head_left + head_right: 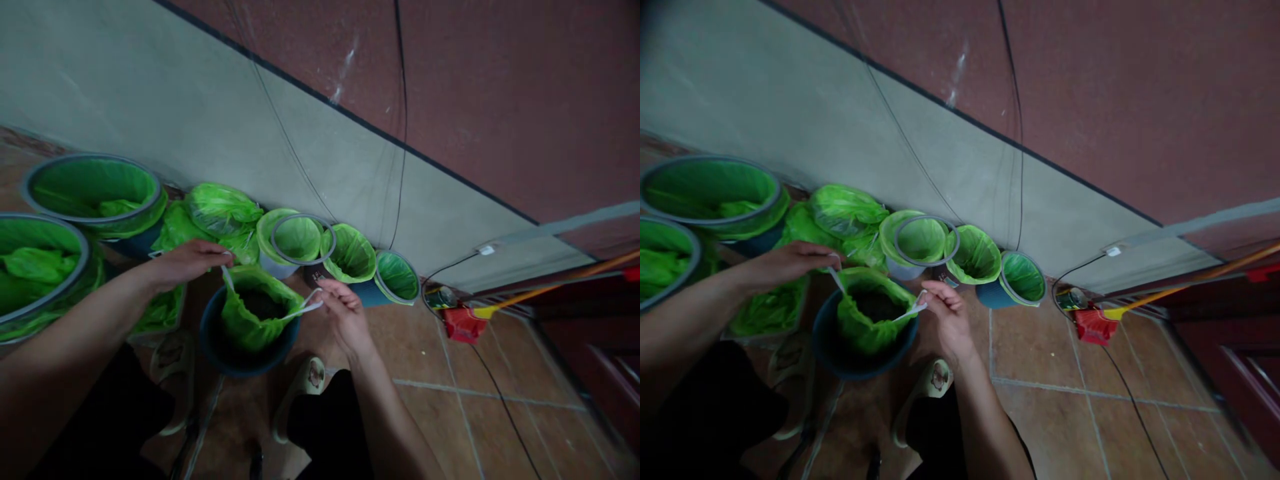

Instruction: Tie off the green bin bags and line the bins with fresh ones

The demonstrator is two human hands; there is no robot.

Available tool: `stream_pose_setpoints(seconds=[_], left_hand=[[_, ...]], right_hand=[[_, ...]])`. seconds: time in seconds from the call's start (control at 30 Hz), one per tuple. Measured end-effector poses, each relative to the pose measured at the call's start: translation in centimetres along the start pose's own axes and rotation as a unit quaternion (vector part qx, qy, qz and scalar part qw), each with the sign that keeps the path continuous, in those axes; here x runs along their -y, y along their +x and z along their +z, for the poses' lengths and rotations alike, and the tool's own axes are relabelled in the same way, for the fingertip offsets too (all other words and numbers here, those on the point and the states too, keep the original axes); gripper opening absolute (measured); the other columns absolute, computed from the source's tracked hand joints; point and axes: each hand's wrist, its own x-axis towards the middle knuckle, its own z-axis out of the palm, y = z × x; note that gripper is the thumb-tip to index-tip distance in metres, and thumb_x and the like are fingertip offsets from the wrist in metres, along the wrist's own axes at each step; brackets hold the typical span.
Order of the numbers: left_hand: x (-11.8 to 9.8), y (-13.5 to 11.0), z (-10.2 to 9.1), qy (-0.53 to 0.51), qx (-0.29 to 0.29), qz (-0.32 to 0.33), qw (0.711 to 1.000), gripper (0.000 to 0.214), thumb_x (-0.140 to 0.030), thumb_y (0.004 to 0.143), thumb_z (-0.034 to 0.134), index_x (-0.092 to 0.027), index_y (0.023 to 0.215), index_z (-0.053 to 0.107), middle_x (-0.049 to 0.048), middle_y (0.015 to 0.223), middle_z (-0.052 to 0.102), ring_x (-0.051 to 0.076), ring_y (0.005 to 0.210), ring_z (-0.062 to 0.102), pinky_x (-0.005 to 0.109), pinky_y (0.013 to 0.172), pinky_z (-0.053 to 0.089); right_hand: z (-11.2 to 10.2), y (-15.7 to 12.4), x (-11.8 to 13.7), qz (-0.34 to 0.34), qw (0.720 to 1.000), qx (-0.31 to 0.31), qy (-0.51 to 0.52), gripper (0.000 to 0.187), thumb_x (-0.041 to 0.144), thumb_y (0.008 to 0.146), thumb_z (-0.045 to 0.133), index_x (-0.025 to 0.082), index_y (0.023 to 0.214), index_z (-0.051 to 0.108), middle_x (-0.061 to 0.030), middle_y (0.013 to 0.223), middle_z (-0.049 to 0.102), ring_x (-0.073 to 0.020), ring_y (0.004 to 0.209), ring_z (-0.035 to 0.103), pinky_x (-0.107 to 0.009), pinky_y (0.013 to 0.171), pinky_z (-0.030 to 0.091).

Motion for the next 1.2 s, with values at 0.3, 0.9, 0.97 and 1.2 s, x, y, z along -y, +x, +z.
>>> stream_pose_setpoints(seconds=[0.3, 0.9, 0.97, 1.2], left_hand=[[-1.6, -1.8, 1.7, -0.160, 0.176, 0.092, 0.967, 0.033, -0.047, 0.074, 0.080, -0.017, 0.087, 0.082, 0.0077, 0.109, 0.082, 0.026, 0.109, 0.071, 0.040, 0.108, 0.048], [-4.7, -3.6, 5.8, -0.099, 0.127, 0.322, 0.933, 0.042, -0.055, 0.094, 0.061, -0.020, 0.103, 0.082, 0.0099, 0.139, 0.069, 0.027, 0.128, 0.063, 0.042, 0.116, 0.045], [-4.2, -3.1, 6.4, -0.097, 0.104, 0.293, 0.946, 0.047, -0.060, 0.093, 0.059, -0.018, 0.099, 0.081, 0.0107, 0.133, 0.072, 0.027, 0.122, 0.065, 0.042, 0.112, 0.048], [0.2, -2.4, 9.2, -0.184, 0.102, 0.164, 0.964, 0.045, -0.061, 0.090, 0.057, -0.018, 0.090, 0.068, 0.0055, 0.090, 0.074, 0.022, 0.090, 0.067, 0.037, 0.091, 0.055]], right_hand=[[0.8, -0.2, 2.5, -0.028, 0.999, 0.040, 0.023, 0.030, 0.042, 0.074, 0.082, 0.022, 0.094, 0.073, 0.0024, 0.070, 0.067, -0.0138, 0.068, 0.063, -0.028, 0.070, 0.052], [6.2, 0.9, -1.1, 0.064, 0.976, 0.188, -0.089, 0.043, 0.038, 0.071, 0.083, 0.020, 0.107, 0.067, 0.0081, 0.062, 0.052, -0.0088, 0.054, 0.042, -0.023, 0.052, 0.030], [6.7, 1.3, -1.8, 0.050, 0.977, 0.174, -0.112, 0.028, 0.043, 0.075, 0.077, 0.018, 0.082, 0.065, 0.0074, 0.059, 0.049, -0.0076, 0.053, 0.038, -0.023, 0.052, 0.028], [6.4, 1.7, -1.1, 0.058, 0.992, 0.107, -0.041, 0.039, 0.055, 0.075, 0.077, 0.018, 0.075, 0.065, 0.0056, 0.060, 0.053, -0.0056, 0.050, 0.036, -0.023, 0.048, 0.025]])
